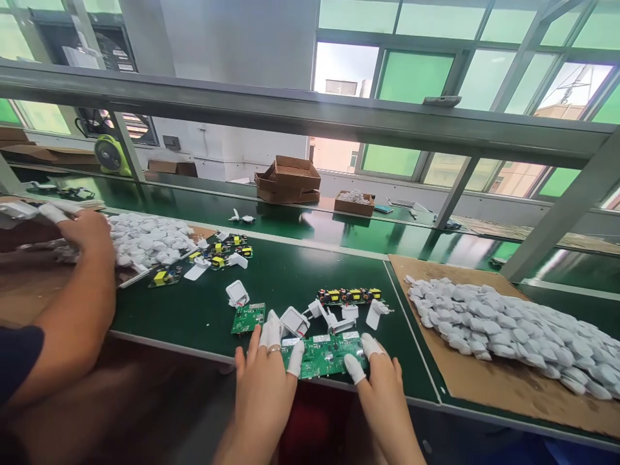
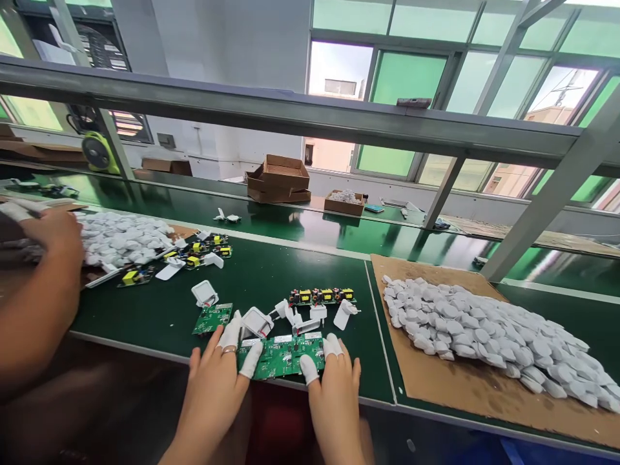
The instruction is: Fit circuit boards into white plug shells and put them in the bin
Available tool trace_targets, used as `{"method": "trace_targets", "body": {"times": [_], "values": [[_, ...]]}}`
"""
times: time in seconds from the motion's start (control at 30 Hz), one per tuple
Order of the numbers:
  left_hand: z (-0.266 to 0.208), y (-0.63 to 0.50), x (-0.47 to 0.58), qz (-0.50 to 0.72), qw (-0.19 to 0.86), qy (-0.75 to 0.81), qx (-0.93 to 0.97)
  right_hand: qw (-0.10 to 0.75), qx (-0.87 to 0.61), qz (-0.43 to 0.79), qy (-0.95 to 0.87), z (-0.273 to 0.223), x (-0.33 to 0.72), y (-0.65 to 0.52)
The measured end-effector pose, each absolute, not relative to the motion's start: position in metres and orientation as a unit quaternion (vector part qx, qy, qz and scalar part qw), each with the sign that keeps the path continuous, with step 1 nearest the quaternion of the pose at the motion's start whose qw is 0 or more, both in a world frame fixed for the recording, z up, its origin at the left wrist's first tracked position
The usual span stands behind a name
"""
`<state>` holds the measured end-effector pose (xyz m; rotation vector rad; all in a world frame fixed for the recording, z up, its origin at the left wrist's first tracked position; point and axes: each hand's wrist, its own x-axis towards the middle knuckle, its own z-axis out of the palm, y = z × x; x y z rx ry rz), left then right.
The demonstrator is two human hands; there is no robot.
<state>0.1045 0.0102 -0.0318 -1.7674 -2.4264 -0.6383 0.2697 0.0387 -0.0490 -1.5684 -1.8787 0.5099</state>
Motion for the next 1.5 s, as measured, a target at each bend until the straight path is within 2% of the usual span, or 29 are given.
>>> {"method": "trace_targets", "body": {"times": [0.1, 0.17, 0.3, 0.47, 0.53, 0.67, 0.73, 0.9, 1.03, 1.13, 1.2, 1.33, 1.5], "values": [[-0.055, 0.009, 0.104, -0.345, 0.069, -0.742, -0.57, 0.442, -0.556, 0.363, -0.603, -0.042, 0.262, 0.036], [-0.069, 0.01, 0.105, -0.414, 0.09, -0.7, -0.575, 0.476, -0.544, 0.409, -0.557, -0.032, 0.261, 0.035], [-0.076, 0.011, 0.109, -0.47, 0.038, -0.666, -0.578, 0.463, -0.545, 0.355, -0.602, -0.023, 0.263, 0.035], [-0.048, -0.005, 0.112, -0.628, -0.146, -0.654, -0.395, 0.535, -0.531, 0.256, -0.605, -0.025, 0.262, 0.021], [-0.037, -0.013, 0.112, -0.661, -0.187, -0.64, -0.344, 0.567, -0.502, 0.209, -0.619, -0.022, 0.259, 0.011], [-0.03, -0.018, 0.11, -0.678, -0.202, -0.627, -0.328, 0.617, -0.418, 0.093, -0.66, -0.018, 0.248, -0.006], [-0.028, -0.017, 0.108, -0.684, -0.203, -0.627, -0.313, 0.624, -0.407, 0.072, -0.663, -0.016, 0.244, -0.008], [-0.012, -0.013, 0.112, -0.75, -0.194, -0.606, -0.178, 0.583, -0.462, 0.175, -0.646, -0.012, 0.241, 0.0], [-0.003, -0.012, 0.124, -0.792, -0.116, -0.575, -0.17, 0.653, -0.466, 0.281, -0.527, -0.015, 0.235, 0.005], [0.0, -0.013, 0.132, -0.787, -0.173, -0.554, -0.207, 0.725, -0.435, 0.317, -0.429, -0.023, 0.23, 0.004], [0.004, -0.014, 0.135, -0.768, -0.212, -0.564, -0.219, 0.743, -0.411, 0.329, -0.413, -0.027, 0.23, 0.002], [0.018, -0.016, 0.136, -0.761, -0.236, -0.564, -0.215, 0.719, -0.398, 0.346, -0.452, -0.024, 0.236, 0.0], [0.022, -0.014, 0.131, -0.716, -0.361, -0.549, -0.237, 0.684, -0.398, 0.381, -0.478, -0.019, 0.244, -0.002]]}}
